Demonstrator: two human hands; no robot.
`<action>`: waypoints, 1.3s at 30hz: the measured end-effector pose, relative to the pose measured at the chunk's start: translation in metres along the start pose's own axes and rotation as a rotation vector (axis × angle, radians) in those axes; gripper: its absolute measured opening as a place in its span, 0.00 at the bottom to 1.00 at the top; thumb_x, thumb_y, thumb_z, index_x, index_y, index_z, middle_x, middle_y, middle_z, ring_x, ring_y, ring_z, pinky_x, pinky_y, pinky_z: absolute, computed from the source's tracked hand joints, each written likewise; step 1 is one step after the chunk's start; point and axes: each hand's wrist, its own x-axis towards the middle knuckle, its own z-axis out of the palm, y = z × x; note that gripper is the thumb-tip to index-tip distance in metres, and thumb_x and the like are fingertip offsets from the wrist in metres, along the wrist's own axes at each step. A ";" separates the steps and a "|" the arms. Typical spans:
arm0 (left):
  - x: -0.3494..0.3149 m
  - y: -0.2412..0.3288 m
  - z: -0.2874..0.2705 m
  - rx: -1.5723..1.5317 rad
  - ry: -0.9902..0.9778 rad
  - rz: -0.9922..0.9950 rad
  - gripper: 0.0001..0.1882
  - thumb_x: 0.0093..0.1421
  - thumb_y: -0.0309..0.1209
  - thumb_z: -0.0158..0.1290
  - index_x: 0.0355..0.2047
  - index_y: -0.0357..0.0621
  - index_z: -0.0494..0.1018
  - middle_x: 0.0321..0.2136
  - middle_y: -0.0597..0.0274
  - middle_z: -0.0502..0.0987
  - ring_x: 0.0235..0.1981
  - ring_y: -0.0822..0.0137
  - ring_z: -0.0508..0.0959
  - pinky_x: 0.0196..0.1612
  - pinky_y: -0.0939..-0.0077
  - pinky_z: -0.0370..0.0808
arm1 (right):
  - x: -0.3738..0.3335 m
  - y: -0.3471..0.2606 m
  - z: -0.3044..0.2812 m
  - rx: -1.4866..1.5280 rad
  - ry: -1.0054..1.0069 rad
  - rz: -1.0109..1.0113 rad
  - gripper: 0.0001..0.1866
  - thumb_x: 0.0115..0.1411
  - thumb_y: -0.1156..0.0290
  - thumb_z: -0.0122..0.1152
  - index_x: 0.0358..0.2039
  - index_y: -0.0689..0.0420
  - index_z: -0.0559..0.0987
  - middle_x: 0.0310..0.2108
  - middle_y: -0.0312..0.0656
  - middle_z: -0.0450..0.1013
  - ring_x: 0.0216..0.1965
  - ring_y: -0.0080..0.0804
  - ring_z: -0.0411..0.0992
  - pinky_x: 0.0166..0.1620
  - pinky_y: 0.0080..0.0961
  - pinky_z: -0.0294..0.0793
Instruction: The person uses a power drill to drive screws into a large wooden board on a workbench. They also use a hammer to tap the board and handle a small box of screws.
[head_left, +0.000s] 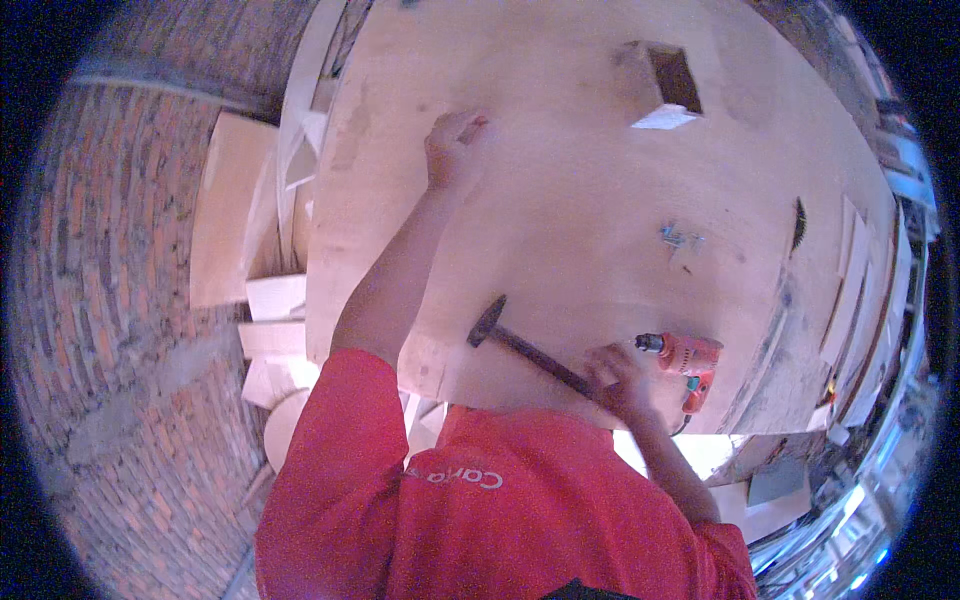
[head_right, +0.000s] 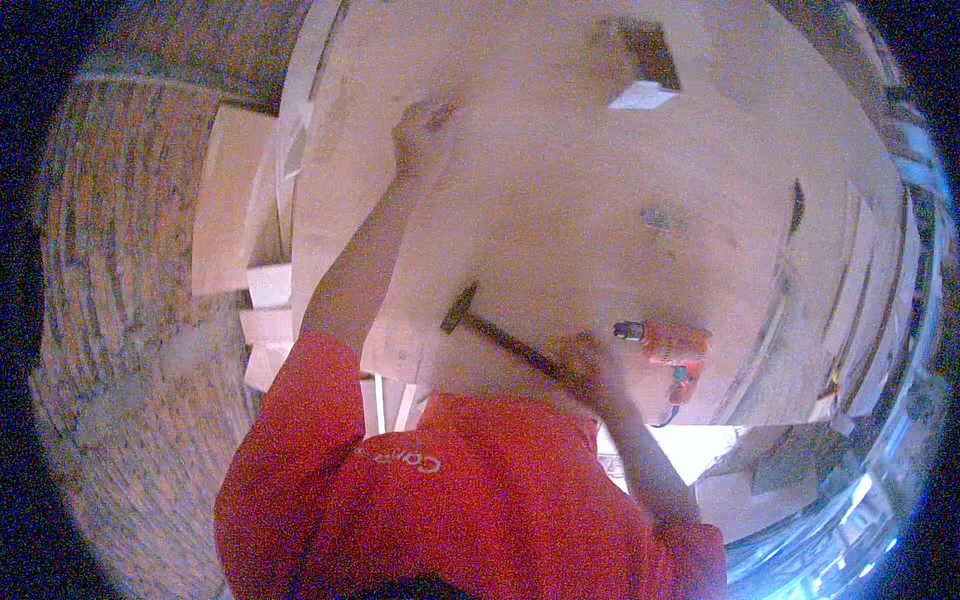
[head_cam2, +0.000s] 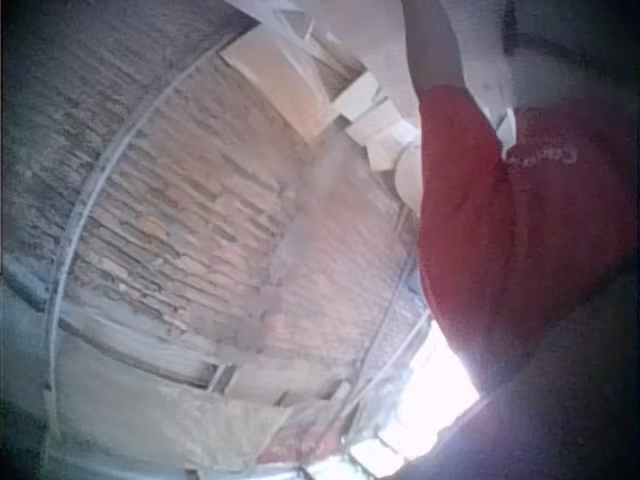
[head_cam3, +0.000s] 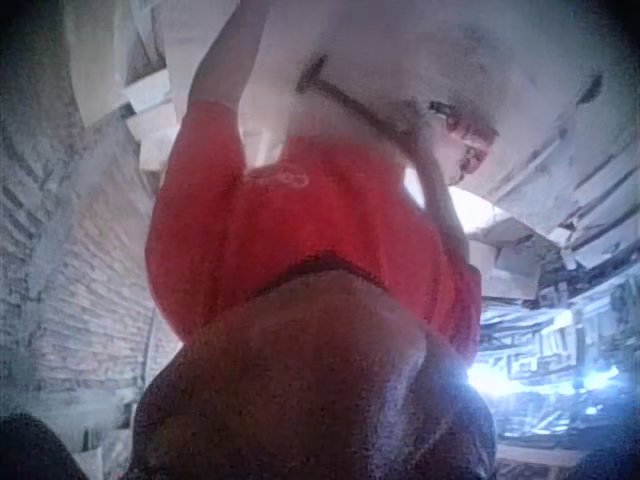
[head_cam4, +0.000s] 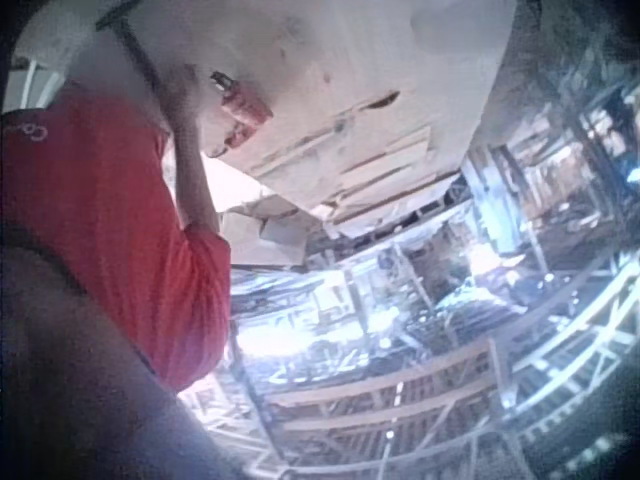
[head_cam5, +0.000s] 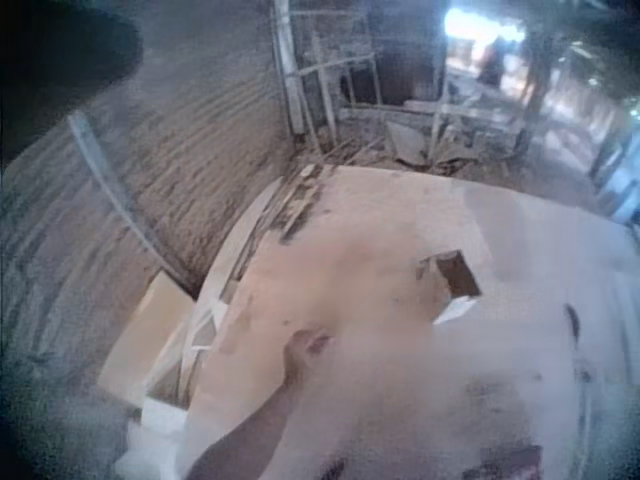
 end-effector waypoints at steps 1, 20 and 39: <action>0.007 0.004 0.012 -0.113 0.021 -0.052 0.15 0.57 0.30 0.67 0.45 0.46 0.85 0.39 0.52 0.84 0.41 0.59 0.85 0.45 0.67 0.82 | 0.004 -0.024 0.011 0.107 0.023 -0.035 0.17 0.58 0.68 0.68 0.48 0.53 0.81 0.47 0.45 0.77 0.45 0.47 0.78 0.48 0.41 0.78; 0.019 -0.021 0.036 0.082 0.014 -0.013 0.22 0.52 0.23 0.68 0.49 0.43 0.82 0.35 0.56 0.84 0.36 0.62 0.85 0.40 0.69 0.83 | 0.201 -0.058 -0.065 0.075 0.444 0.021 0.22 0.72 0.63 0.54 0.63 0.55 0.70 0.38 0.63 0.78 0.41 0.65 0.78 0.42 0.50 0.76; 0.018 0.008 0.032 0.176 0.031 0.000 0.14 0.52 0.26 0.67 0.41 0.43 0.83 0.30 0.56 0.83 0.36 0.59 0.84 0.41 0.64 0.81 | 0.294 -0.056 -0.053 -0.065 0.427 -0.042 0.26 0.70 0.67 0.56 0.68 0.49 0.69 0.37 0.61 0.79 0.39 0.64 0.79 0.41 0.54 0.77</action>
